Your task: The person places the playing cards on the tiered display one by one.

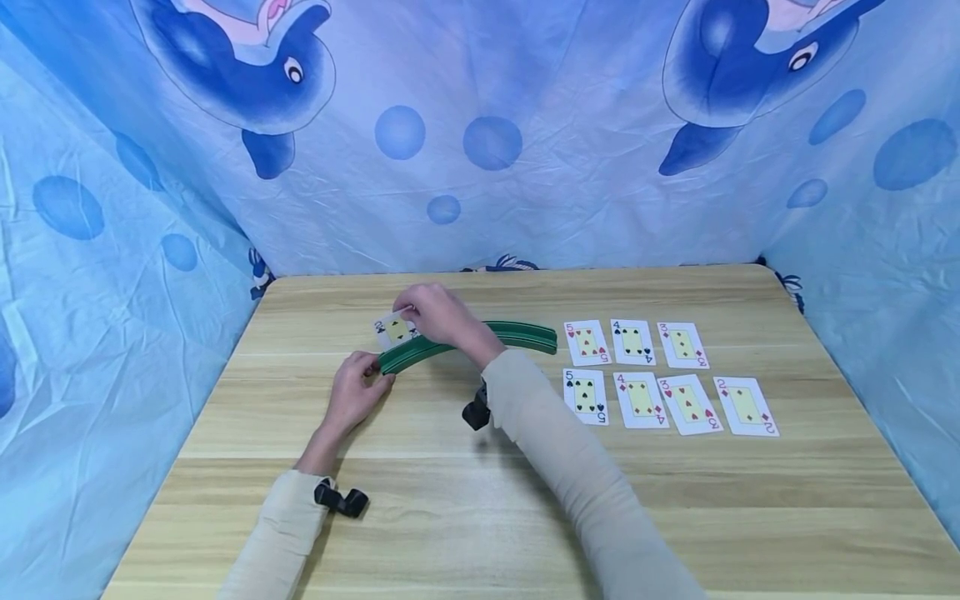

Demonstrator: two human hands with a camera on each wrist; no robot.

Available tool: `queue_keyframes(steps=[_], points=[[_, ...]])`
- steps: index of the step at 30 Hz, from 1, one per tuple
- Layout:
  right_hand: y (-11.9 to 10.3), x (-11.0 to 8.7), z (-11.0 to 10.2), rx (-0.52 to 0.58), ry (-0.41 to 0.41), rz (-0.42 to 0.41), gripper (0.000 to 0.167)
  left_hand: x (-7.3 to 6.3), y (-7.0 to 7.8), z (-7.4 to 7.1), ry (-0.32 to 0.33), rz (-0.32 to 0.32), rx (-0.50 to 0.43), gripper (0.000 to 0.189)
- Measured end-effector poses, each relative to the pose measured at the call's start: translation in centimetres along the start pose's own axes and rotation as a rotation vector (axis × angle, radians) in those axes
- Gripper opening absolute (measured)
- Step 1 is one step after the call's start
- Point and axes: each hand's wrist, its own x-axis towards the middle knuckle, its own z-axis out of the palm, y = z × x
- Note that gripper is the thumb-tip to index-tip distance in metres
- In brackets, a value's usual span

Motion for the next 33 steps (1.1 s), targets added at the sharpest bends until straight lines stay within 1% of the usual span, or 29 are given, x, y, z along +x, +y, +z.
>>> queue_keyframes(steps=[4,7,12,16,20,26,33], points=[[0.0,-0.1,0.1,-0.003,-0.030,0.015,0.023,0.1,-0.1,0.0,0.006,0.009,-0.001,0.032],[0.0,-0.3,0.0,0.014,-0.053,0.034,0.024,0.0,-0.1,0.0,0.005,0.009,-0.003,0.031],[0.0,-0.5,-0.4,0.010,-0.055,0.036,0.028,0.1,-0.1,0.0,0.001,0.010,0.004,0.031],[0.1,-0.9,-1.1,0.005,-0.051,0.040,0.032,0.0,0.0,0.0,-0.002,0.005,0.008,0.031],[0.1,-1.4,-2.2,0.014,-0.033,0.040,0.035,0.0,0.0,0.0,-0.004,-0.002,0.012,0.032],[0.2,-2.5,-4.0,0.013,0.019,0.032,0.036,-0.1,0.1,0.0,0.001,-0.003,0.014,0.032],[0.8,-4.9,-6.7,0.022,0.077,0.028,0.034,-0.1,0.2,0.0,-0.008,-0.008,0.023,0.033]])
